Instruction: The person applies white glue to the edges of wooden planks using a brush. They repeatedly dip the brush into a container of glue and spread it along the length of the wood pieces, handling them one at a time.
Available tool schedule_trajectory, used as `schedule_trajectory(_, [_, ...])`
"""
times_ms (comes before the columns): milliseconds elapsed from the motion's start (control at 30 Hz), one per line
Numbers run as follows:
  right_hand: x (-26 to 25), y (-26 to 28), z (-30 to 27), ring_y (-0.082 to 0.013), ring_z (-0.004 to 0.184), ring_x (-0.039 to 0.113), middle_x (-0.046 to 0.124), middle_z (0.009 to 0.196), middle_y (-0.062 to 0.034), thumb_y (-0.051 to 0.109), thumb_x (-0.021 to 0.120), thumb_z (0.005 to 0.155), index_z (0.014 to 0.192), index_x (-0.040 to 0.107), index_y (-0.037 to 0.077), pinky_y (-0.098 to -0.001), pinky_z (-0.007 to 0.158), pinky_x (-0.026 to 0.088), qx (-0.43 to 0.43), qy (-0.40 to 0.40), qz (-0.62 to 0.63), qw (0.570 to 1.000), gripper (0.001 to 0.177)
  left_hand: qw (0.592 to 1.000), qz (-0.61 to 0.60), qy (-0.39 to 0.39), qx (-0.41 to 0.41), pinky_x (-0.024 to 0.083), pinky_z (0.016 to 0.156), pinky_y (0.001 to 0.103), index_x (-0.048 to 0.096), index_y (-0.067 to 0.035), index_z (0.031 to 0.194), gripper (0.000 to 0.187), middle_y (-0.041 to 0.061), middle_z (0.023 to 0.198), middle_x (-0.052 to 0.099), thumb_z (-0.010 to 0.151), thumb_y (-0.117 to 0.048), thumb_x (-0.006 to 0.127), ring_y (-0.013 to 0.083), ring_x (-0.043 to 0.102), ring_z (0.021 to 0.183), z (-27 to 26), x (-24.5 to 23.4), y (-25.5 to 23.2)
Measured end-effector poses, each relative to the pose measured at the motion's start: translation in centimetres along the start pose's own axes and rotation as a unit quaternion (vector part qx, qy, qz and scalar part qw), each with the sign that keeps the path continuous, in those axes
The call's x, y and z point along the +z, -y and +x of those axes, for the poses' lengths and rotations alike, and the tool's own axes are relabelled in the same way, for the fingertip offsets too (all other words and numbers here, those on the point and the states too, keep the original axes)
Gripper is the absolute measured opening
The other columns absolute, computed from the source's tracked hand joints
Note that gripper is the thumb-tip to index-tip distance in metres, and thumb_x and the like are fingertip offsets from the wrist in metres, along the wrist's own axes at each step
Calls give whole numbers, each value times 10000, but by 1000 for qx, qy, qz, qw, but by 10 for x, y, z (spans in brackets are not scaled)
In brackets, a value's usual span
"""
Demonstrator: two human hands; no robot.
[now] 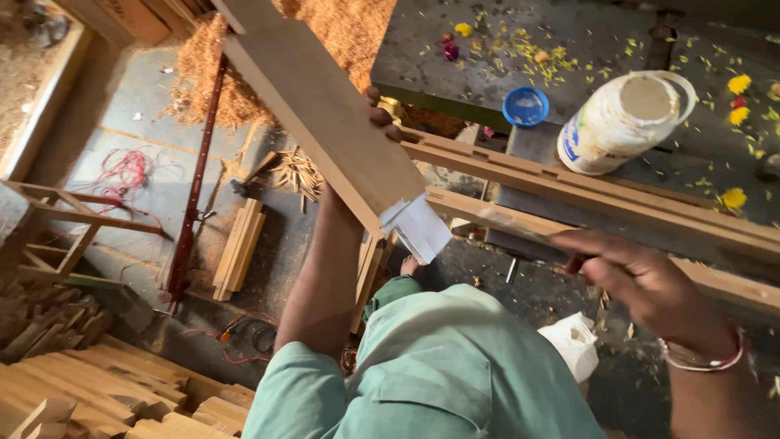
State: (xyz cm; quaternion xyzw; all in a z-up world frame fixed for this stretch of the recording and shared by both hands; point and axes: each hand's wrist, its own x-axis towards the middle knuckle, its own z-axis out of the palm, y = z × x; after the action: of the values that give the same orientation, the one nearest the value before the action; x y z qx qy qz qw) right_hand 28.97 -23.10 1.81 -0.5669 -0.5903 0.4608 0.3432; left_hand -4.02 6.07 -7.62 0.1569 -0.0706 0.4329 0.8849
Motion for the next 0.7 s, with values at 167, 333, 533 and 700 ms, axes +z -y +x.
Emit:
schedule_trajectory(167, [30,-79,-1,-312,997,670,703,1170,-194,360,661,1028,1372,597,-54,-445,804,546,23,-42,515,856,542,983,112,-89,118,551,974,468,504,-56,1448,660,148,1241,645,1034,-568,556,333,649,1127,-5,-27,2])
schedule_trajectory(333, [57,-90,-14,-336,970,660,681,1227,-160,342,665,1002,1435,539,14,-455,727,537,46,-52,608,791,559,933,165,-268,173,536,987,503,473,-55,1428,915,198,1304,617,871,-781,452,349,649,1146,-12,-33,0])
schedule_trajectory(533, [61,-80,-26,-341,1030,650,662,1227,-177,341,654,1046,1422,527,-14,-465,765,530,24,-30,633,773,532,931,253,-252,69,570,1024,537,460,59,1429,856,312,1348,569,838,-470,781,387,675,1199,-23,-25,-1])
schedule_trajectory(700, [64,-86,-28,-343,1034,653,652,1240,-187,336,644,1056,1434,525,8,-477,793,539,24,-22,647,762,514,880,396,-260,-32,616,948,533,534,104,1356,728,247,1167,701,819,-256,869,338,741,1037,-27,-2,-17])
